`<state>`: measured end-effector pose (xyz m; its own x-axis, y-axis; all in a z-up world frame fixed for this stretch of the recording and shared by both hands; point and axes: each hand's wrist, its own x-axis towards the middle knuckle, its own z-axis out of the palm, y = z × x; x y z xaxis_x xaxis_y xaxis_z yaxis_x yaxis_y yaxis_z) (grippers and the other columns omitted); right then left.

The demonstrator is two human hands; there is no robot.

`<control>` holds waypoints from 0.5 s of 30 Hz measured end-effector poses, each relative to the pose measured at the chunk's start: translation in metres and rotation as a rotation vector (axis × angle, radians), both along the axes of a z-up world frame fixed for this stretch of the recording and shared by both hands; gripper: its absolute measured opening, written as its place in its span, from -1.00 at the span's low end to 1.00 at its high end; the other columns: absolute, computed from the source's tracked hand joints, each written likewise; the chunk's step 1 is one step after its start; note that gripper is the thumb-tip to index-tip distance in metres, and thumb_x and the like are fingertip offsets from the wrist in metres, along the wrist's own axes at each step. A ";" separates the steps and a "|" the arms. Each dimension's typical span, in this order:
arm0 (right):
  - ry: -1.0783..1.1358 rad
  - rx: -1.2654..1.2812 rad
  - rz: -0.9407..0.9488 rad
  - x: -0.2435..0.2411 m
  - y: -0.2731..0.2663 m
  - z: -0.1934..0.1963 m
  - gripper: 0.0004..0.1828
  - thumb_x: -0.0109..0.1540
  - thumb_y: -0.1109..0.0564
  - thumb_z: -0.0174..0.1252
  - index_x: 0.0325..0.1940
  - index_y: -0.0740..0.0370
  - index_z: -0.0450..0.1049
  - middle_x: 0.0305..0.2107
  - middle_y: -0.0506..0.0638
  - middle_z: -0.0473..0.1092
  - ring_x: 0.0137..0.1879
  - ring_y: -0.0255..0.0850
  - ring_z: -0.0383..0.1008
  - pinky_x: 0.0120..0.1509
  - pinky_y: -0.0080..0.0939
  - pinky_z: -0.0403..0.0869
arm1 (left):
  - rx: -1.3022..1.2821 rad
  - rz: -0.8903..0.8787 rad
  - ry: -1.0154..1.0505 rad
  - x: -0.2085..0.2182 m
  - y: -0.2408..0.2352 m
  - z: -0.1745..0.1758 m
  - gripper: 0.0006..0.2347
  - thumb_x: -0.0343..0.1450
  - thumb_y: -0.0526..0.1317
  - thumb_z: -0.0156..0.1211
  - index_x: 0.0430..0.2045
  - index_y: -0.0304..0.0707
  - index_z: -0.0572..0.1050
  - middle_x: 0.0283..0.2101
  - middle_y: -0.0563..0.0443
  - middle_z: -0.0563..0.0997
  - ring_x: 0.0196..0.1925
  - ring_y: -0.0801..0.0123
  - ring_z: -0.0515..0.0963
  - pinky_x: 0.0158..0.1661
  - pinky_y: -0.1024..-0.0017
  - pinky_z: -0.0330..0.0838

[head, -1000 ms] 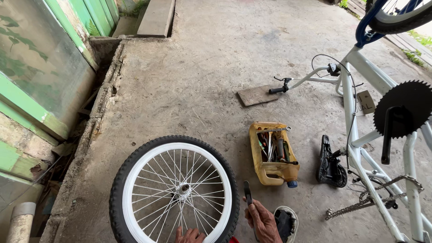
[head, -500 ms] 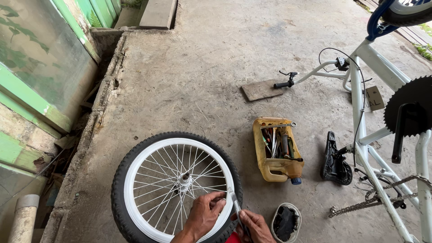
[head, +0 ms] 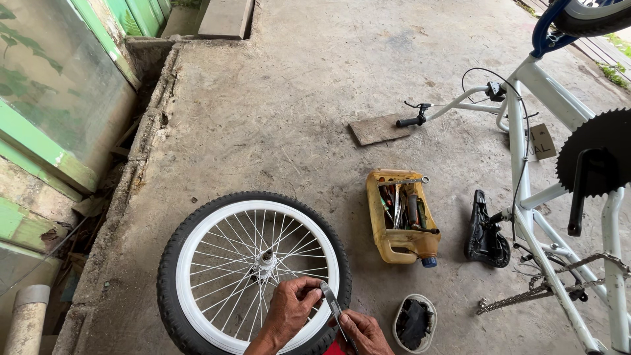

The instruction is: The person uses tire levers to pry a bicycle tire off the rim, then removes the tire by hand. The person also uses a wrench to loosen the axle nuts on the wheel hub.

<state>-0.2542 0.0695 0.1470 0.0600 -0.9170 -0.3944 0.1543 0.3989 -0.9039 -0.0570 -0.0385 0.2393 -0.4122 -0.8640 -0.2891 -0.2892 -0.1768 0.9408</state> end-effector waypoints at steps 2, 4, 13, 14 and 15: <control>-0.032 0.013 -0.005 0.001 0.001 -0.003 -0.50 0.37 -0.17 0.00 -0.14 0.30 0.62 -0.76 -0.12 0.24 -0.64 -0.38 0.22 -0.55 -0.32 0.17 | -0.013 0.002 0.006 0.002 0.000 -0.001 -0.82 0.39 -0.26 0.20 -0.25 -0.31 0.69 -0.47 0.04 0.76 -0.46 0.54 0.73 -0.37 0.54 0.66; -0.032 0.030 -0.006 0.001 0.001 -0.008 -0.52 0.37 -0.16 0.01 -0.14 0.30 0.62 -0.74 -0.12 0.25 -0.63 -0.37 0.24 -0.55 -0.32 0.18 | -0.024 -0.004 0.002 0.004 0.000 -0.002 -0.82 0.39 -0.25 0.21 -0.27 -0.32 0.69 -0.48 0.03 0.75 -0.47 0.52 0.72 -0.37 0.53 0.65; 0.355 -0.317 0.091 -0.008 -0.002 -0.002 -0.59 0.40 -0.07 0.09 0.11 0.25 0.64 -0.40 -0.07 0.60 -0.20 -0.39 0.60 -0.16 -0.28 0.54 | -0.041 -0.001 0.002 0.010 0.006 0.002 -0.85 0.41 -0.24 0.22 -0.30 -0.30 0.68 -0.45 0.01 0.74 -0.41 0.52 0.71 -0.32 0.53 0.63; 0.406 -0.256 0.075 -0.008 -0.001 0.003 -0.61 0.36 -0.06 0.12 0.11 0.21 0.64 -0.42 -0.07 0.59 -0.24 -0.37 0.60 -0.19 -0.26 0.54 | -0.011 0.005 0.006 0.011 0.007 0.000 -0.85 0.41 -0.25 0.21 -0.29 -0.29 0.67 -0.44 0.01 0.74 -0.40 0.52 0.71 -0.31 0.53 0.64; 0.457 -0.194 0.059 -0.007 0.001 0.007 -0.62 0.32 -0.04 0.15 0.10 0.17 0.65 -0.45 -0.06 0.57 -0.28 -0.36 0.59 -0.22 -0.23 0.54 | 0.018 0.012 0.009 0.012 0.009 -0.002 -0.85 0.41 -0.25 0.20 -0.27 -0.28 0.67 -0.43 0.01 0.74 -0.39 0.52 0.71 -0.30 0.53 0.66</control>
